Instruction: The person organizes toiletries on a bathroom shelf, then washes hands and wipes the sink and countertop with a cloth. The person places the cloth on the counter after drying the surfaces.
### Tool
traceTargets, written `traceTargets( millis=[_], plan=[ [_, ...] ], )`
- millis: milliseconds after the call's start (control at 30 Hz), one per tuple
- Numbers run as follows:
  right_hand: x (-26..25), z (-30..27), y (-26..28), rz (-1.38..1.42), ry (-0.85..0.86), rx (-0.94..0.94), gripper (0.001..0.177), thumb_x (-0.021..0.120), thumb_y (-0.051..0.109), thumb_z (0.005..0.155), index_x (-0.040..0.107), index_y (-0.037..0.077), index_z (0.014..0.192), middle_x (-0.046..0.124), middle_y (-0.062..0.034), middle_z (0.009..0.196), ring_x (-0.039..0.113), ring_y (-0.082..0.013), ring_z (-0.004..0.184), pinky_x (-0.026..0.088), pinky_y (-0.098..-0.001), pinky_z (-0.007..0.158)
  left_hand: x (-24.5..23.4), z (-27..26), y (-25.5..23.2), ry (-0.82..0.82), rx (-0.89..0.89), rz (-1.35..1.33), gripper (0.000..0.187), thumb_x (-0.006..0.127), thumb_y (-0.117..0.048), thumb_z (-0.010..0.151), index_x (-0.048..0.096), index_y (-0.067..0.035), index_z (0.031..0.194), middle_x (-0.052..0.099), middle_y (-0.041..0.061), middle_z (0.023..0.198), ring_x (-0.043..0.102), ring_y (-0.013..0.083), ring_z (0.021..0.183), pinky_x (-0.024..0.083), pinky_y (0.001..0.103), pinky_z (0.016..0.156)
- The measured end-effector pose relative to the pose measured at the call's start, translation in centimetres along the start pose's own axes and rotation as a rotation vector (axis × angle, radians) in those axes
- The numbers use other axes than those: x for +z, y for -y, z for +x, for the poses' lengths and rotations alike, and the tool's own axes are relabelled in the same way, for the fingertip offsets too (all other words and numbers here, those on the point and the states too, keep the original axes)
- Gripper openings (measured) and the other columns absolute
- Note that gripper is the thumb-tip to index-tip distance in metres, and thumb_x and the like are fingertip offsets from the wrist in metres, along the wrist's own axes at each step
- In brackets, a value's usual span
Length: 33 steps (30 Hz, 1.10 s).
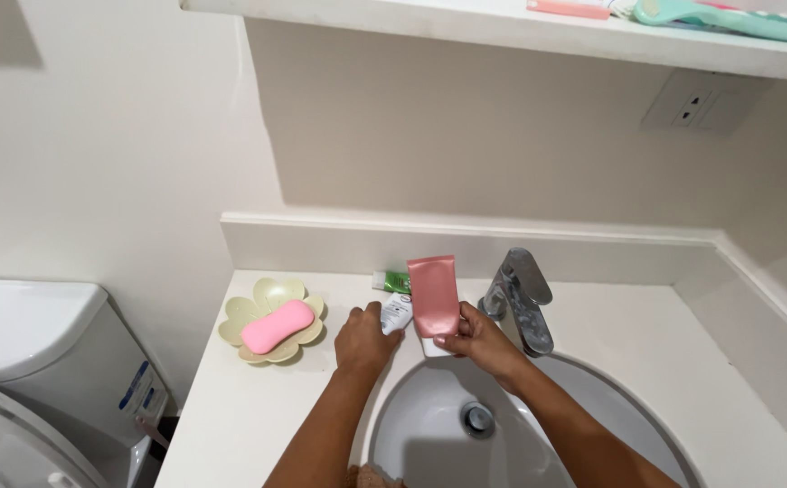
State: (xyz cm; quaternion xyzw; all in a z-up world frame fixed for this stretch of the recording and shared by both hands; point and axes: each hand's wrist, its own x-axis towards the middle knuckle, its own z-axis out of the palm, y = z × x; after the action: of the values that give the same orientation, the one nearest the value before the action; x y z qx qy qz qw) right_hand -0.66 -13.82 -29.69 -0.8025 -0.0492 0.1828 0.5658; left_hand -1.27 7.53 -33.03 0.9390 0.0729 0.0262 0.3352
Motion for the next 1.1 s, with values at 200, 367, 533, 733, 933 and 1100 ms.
traceTargets(
  millis=[200, 367, 533, 733, 933, 1100],
  plan=[
    [0.7, -2.0, 4.1, -0.065, 0.007, -0.141, 0.057, 0.075, 0.015, 0.084, 0.055, 0.016, 0.138, 0.072, -0.0018, 0.114, 0.068, -0.0122, 0.108, 0.056, -0.0314, 0.1, 0.0, 0.0, -0.2, -0.007, -0.03, -0.096, 0.068, 0.085, -0.04, 0.078, 0.06, -0.011, 0.135, 0.066, 0.015, 0.118, 0.066, 0.0309, 0.109, 0.056, 0.045, 0.091],
    [0.4, -3.8, 10.6, -0.062, -0.065, -0.282, 0.053, 0.074, 0.019, 0.085, 0.058, 0.014, 0.136, 0.073, -0.0028, 0.108, 0.068, -0.0158, 0.098, 0.058, -0.036, 0.093, -1.2, -1.0, -1.2, 0.053, -0.061, -0.257, 0.073, 0.085, -0.041, 0.075, 0.061, -0.009, 0.136, 0.074, 0.016, 0.118, 0.072, 0.0274, 0.107, 0.057, 0.041, 0.094],
    [-1.4, -5.9, 17.3, -0.05, -0.196, -0.631, 0.038, 0.075, 0.02, 0.091, 0.063, 0.009, 0.125, 0.074, -0.0041, 0.108, 0.069, -0.0128, 0.1, 0.058, -0.0318, 0.089, -2.6, -2.0, -2.1, 0.052, -0.015, -0.462, 0.076, 0.087, -0.037, 0.07, 0.062, -0.007, 0.135, 0.076, 0.016, 0.114, 0.076, 0.0243, 0.101, 0.058, 0.036, 0.092],
    [-5.2, -7.4, 26.3, 0.024, -0.368, -1.003, 0.032, 0.074, 0.019, 0.1, 0.06, 0.003, 0.124, 0.074, -0.0057, 0.113, 0.073, -0.0134, 0.1, 0.062, -0.0317, 0.083, -3.1, -3.5, -3.2, 0.023, 0.089, -0.631, 0.078, 0.089, -0.029, 0.068, 0.06, -0.004, 0.136, 0.077, 0.015, 0.112, 0.076, 0.0213, 0.098, 0.059, 0.033, 0.09],
    [-7.1, -7.1, 32.4, -0.049, -0.545, -1.173, 0.026, 0.075, 0.016, 0.107, 0.057, 0.003, 0.121, 0.072, -0.0078, 0.114, 0.074, -0.0144, 0.1, 0.065, -0.0285, 0.076, -6.3, -6.3, -6.9, -0.006, 0.247, -0.791, 0.074, 0.085, -0.026, 0.075, 0.059, -0.004, 0.141, 0.074, 0.013, 0.121, 0.07, 0.0189, 0.108, 0.056, 0.031, 0.093],
    [-7.8, -6.3, 34.1, -0.129, -0.647, -1.131, 0.024, 0.075, 0.018, 0.105, 0.061, 0.002, 0.116, 0.071, -0.0087, 0.108, 0.074, -0.013, 0.092, 0.067, -0.0267, 0.062, -11.4, -8.5, -10.5, -0.068, 0.422, -0.918, 0.07, 0.082, -0.021, 0.079, 0.058, -0.004, 0.142, 0.071, 0.01, 0.122, 0.068, 0.017, 0.109, 0.056, 0.029, 0.093]
  ],
)
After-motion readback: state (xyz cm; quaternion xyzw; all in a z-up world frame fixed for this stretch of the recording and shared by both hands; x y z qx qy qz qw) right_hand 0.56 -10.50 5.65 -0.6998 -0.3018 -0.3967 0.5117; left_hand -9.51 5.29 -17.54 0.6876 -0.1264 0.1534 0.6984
